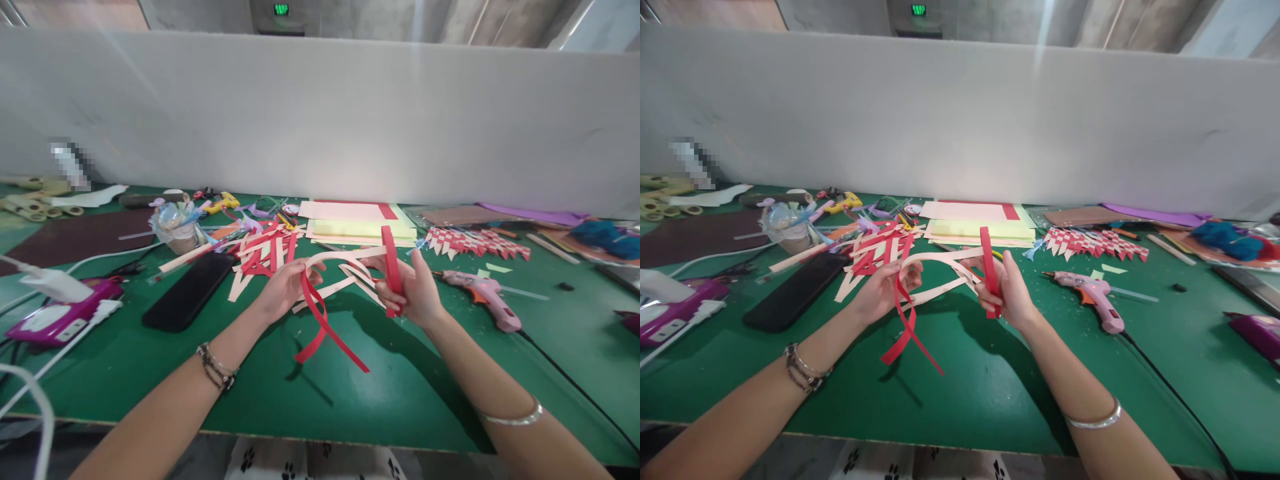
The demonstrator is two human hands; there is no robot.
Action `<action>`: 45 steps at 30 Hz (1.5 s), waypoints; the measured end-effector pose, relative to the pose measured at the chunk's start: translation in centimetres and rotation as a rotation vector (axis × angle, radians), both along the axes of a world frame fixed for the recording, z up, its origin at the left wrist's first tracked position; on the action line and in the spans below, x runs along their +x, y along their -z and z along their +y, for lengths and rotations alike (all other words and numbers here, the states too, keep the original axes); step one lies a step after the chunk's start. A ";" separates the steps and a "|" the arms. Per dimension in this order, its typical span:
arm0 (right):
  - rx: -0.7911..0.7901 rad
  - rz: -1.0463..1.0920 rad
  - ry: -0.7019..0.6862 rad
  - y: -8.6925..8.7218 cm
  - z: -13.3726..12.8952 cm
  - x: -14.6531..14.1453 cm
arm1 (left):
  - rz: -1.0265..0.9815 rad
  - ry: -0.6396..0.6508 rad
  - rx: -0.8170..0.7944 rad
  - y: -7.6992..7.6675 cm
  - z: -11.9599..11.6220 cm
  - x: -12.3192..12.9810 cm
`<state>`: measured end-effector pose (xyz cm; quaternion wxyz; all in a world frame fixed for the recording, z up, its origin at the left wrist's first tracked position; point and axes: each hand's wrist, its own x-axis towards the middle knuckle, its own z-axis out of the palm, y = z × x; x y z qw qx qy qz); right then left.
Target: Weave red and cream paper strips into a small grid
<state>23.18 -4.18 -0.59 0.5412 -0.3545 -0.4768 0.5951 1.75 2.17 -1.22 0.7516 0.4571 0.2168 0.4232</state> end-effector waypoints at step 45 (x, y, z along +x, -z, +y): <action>-0.088 0.026 -0.081 0.0 0.1 -0.5 | 0.070 0.020 0.076 0.0 -0.1 0.0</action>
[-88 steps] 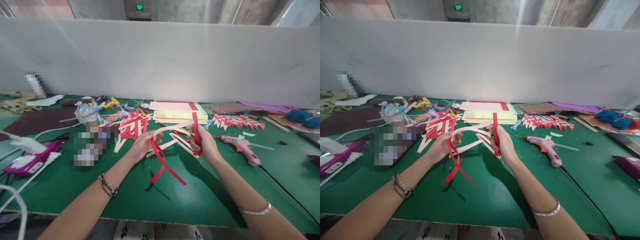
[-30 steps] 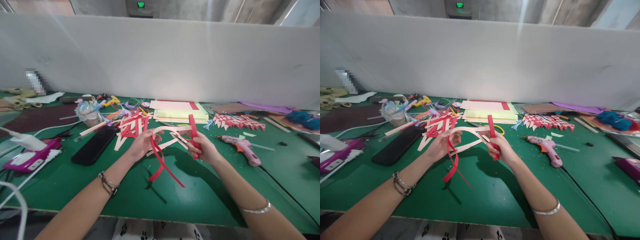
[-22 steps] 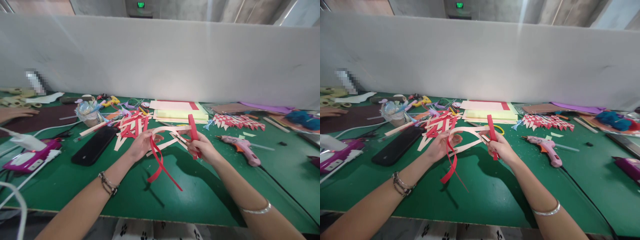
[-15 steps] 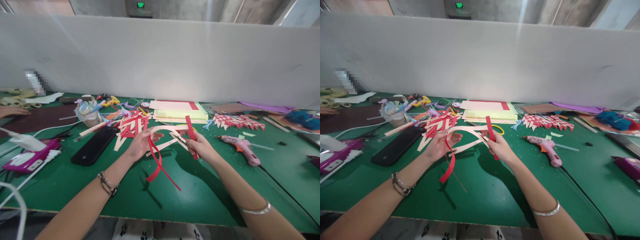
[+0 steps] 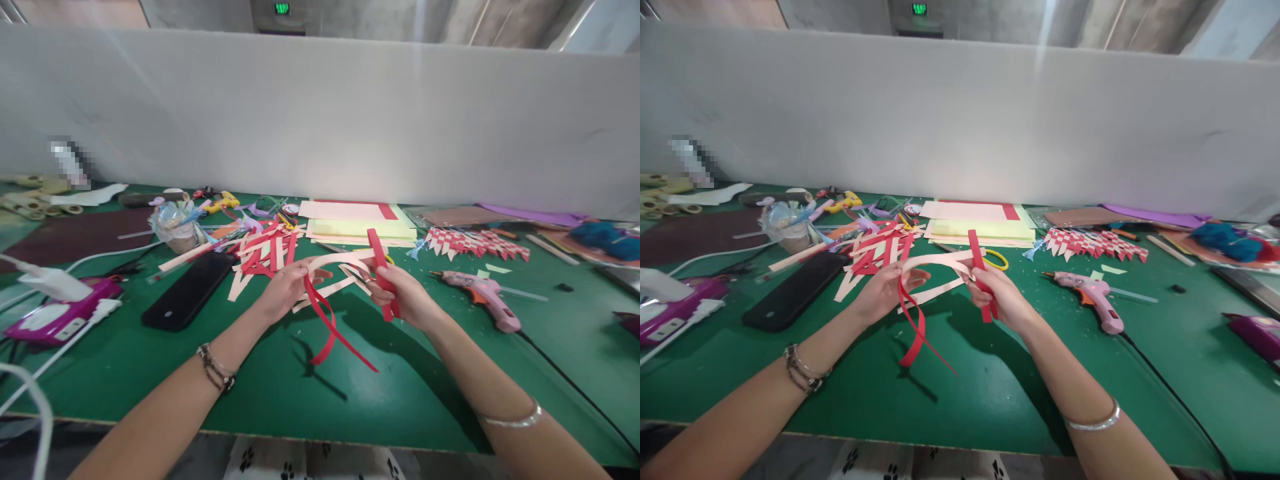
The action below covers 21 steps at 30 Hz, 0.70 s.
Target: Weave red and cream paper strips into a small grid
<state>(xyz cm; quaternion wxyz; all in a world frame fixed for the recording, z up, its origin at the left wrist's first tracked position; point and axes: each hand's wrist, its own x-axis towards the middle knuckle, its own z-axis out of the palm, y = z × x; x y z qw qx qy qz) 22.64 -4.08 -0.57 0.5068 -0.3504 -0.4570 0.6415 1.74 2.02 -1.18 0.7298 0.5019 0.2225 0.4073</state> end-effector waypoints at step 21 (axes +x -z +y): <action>0.092 -0.060 -0.123 0.2 -0.2 0.5 | 0.178 0.067 0.022 1.2 0.2 0.2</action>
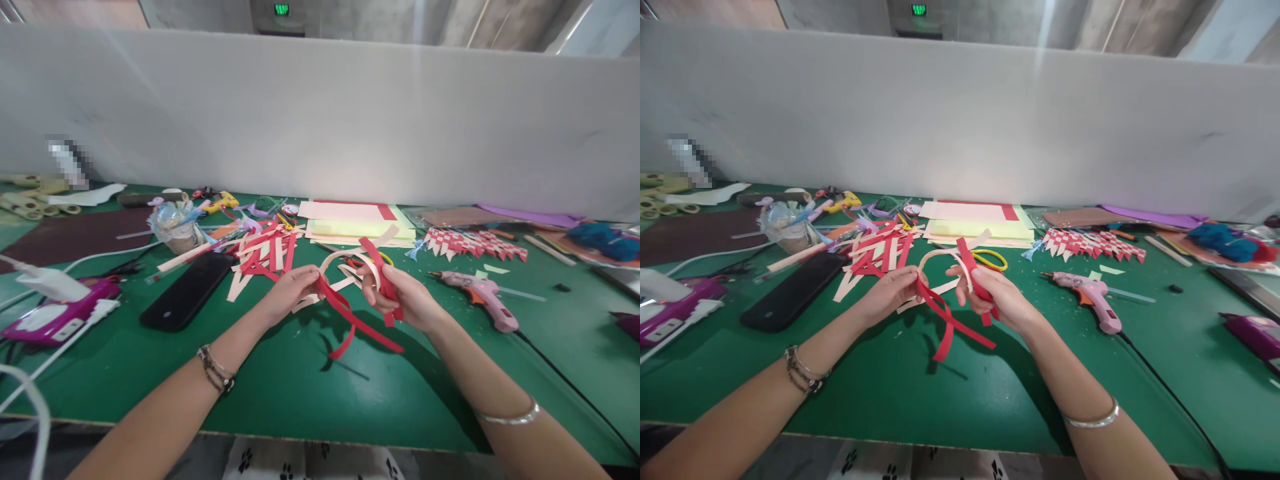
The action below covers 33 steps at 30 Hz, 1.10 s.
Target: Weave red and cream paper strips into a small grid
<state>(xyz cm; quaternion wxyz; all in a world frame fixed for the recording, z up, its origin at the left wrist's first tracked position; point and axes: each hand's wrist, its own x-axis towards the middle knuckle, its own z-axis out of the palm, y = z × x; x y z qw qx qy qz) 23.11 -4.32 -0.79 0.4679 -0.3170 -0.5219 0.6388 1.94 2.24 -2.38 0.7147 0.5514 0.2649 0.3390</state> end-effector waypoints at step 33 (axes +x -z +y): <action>-0.053 -0.126 0.024 0.4 0.1 -0.5 | 0.038 0.175 0.057 0.4 -0.3 -0.3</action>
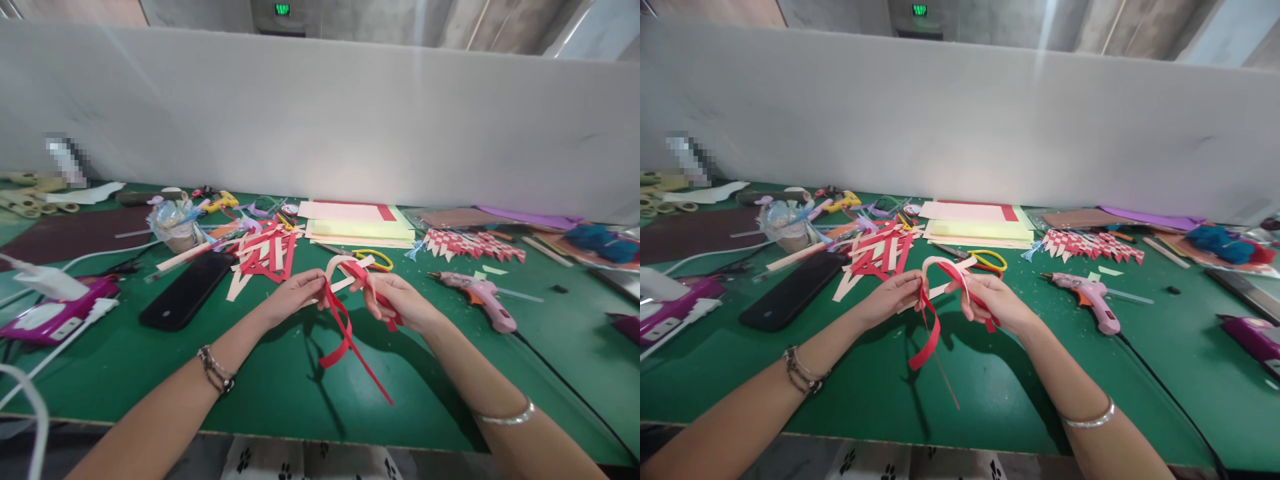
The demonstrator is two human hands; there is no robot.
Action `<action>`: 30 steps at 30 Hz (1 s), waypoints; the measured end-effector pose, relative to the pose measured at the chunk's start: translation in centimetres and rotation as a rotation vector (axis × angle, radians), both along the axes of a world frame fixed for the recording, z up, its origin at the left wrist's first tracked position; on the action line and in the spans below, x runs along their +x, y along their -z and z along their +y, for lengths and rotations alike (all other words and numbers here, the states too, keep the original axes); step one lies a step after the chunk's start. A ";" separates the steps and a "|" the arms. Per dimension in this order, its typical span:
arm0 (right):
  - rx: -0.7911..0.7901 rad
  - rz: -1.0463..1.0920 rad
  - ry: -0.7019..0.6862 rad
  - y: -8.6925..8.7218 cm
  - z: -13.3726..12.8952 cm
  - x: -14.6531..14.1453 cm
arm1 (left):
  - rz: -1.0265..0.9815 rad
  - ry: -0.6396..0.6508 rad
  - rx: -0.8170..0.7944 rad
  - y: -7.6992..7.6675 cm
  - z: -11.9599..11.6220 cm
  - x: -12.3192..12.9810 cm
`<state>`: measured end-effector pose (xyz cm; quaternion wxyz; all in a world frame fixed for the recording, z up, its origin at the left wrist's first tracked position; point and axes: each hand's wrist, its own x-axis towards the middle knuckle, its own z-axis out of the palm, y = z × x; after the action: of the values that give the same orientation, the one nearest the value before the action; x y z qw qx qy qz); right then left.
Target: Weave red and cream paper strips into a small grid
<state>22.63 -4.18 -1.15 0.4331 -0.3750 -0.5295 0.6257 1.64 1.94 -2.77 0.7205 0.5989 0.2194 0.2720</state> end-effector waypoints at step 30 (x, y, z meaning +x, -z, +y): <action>0.119 -0.349 0.105 -0.5 -0.4 -1.0 | 0.205 -0.203 0.171 -1.2 -0.6 0.6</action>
<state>21.60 -4.57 -0.70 0.3882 -0.4786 -0.6125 0.4950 2.26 1.31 -1.53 0.6094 0.6576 0.3272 0.2985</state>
